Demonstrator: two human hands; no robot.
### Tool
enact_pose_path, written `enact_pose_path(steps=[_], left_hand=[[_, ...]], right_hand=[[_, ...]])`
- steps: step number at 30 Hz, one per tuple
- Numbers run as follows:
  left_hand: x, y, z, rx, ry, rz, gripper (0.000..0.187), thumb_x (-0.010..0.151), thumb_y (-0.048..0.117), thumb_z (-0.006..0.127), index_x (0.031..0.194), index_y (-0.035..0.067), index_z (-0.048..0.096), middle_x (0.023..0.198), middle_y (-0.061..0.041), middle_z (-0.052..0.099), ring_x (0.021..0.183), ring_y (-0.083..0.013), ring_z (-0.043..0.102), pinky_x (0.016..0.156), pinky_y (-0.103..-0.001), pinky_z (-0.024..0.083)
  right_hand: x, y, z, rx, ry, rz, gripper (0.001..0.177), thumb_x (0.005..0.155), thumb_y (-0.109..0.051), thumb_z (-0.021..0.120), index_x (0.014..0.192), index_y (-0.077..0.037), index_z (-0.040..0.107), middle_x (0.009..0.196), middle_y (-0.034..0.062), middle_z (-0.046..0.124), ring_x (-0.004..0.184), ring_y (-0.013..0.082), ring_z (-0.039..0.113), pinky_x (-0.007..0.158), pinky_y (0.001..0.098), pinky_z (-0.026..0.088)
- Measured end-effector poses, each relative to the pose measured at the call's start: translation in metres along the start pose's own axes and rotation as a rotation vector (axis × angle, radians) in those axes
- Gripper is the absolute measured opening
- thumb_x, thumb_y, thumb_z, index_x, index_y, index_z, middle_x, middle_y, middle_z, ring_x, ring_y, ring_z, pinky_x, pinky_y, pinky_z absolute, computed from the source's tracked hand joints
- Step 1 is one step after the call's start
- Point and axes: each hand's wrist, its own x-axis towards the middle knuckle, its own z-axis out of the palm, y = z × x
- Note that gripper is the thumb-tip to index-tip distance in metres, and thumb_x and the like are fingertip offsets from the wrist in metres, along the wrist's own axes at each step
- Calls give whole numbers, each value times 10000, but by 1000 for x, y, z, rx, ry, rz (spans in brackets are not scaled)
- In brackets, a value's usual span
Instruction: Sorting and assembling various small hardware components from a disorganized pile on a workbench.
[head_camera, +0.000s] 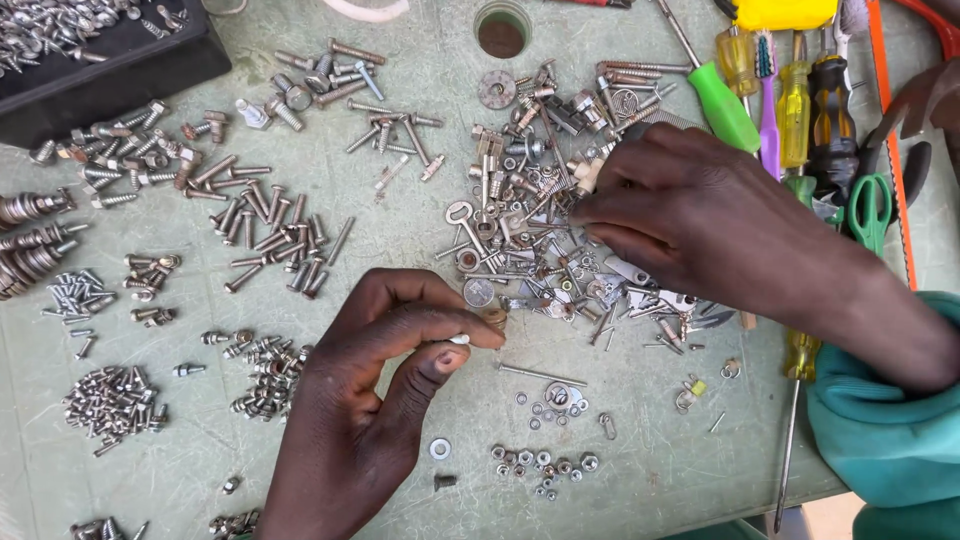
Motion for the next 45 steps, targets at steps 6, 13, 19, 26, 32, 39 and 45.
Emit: enact_pose_path(steps=[6, 13, 19, 26, 32, 39, 45], left_hand=[[3, 2, -2, -41, 108, -92, 204, 964, 102, 603, 1069, 99, 778, 1040, -31, 765, 996, -145, 713, 868, -262, 556], [3, -12, -1, -106, 109, -154, 212, 1005, 191, 577, 1052, 105, 765, 1008, 18, 787, 922, -86, 679, 853, -239, 520], [4, -13, 2, -98, 69, -149, 212, 987, 116, 582, 1093, 97, 765, 1035, -17, 808, 916, -100, 725, 816, -232, 552], [4, -18, 4, 254, 62, 29, 176, 964, 122, 617, 1067, 133, 760, 1042, 9, 802, 979, -149, 761, 863, -269, 550], [4, -22, 5, 297, 39, 124, 157, 971, 105, 613, 1066, 110, 738, 1044, -11, 788, 980, -199, 740, 878, -315, 545], [0, -20, 14, 227, 16, 206, 182, 953, 12, 617, 1059, 102, 736, 1059, -31, 768, 996, -228, 701, 867, -331, 550], [1, -27, 13, 224, -4, 211, 181, 1012, 146, 574, 1090, 86, 726, 1044, -58, 752, 969, -247, 716, 874, -359, 539]], right_hand=[[-1, -1, 3, -223, -108, 64, 171, 1017, -331, 646, 1054, -178, 714, 917, 18, 639, 898, 300, 594, 735, 451, 486], [-7, 14, 2, -84, -183, 127, 262, 954, -281, 651, 1194, -251, 750, 1050, -39, 727, 957, 272, 635, 743, 434, 548], [-6, 11, -11, 23, -160, 199, 191, 916, -175, 719, 1106, -170, 736, 1005, 34, 757, 914, 276, 689, 751, 458, 550], [-3, 5, -9, 45, -107, 91, 152, 990, -261, 659, 1075, -155, 730, 974, 33, 670, 912, 301, 630, 778, 432, 498], [1, 0, -2, -24, -43, -4, 85, 1013, -202, 665, 1005, -126, 702, 907, 43, 638, 840, 299, 586, 713, 438, 479], [1, -28, -17, 348, 20, 233, 66, 926, -114, 713, 986, -109, 687, 845, 11, 720, 555, 85, 630, 527, 227, 598], [8, -62, 4, 722, -38, 374, 147, 919, -184, 692, 1052, -153, 747, 979, -23, 799, 875, 82, 768, 796, 211, 626]])
